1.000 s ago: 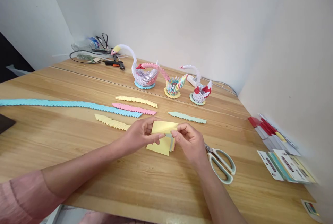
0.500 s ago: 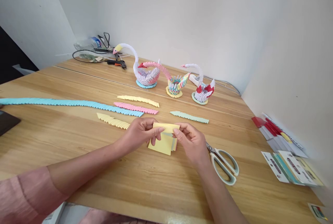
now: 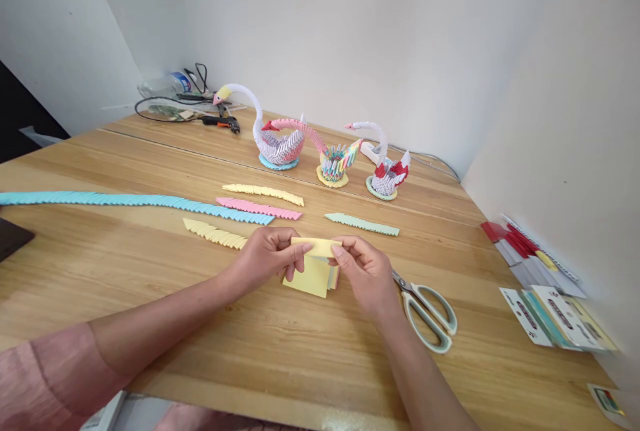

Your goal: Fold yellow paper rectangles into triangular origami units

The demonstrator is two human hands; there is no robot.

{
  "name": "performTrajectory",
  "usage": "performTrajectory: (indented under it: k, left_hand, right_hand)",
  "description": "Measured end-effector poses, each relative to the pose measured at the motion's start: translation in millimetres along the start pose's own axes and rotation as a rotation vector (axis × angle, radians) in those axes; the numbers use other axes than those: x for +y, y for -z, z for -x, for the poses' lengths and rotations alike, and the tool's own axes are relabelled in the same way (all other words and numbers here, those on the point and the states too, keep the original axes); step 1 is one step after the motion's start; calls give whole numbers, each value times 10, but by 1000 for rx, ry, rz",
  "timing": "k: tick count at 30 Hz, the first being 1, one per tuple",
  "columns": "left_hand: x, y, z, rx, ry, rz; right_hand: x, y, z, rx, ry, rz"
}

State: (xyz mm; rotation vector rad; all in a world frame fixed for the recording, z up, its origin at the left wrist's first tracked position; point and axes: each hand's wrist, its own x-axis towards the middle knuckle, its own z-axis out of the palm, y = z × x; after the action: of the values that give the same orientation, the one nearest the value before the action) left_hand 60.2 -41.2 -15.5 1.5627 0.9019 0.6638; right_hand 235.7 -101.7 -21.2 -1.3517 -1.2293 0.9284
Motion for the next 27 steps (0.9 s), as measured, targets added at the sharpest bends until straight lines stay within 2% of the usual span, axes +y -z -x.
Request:
performTrajectory:
  k: [16,27]
  left_hand:
    - [-42,-5,-13,7,-16,-16]
    - [-64,-12,-22,-3,-53,-49]
  right_hand:
    - [-28,0,0,32,3,29]
    - [-33,-38,47,120,44,192]
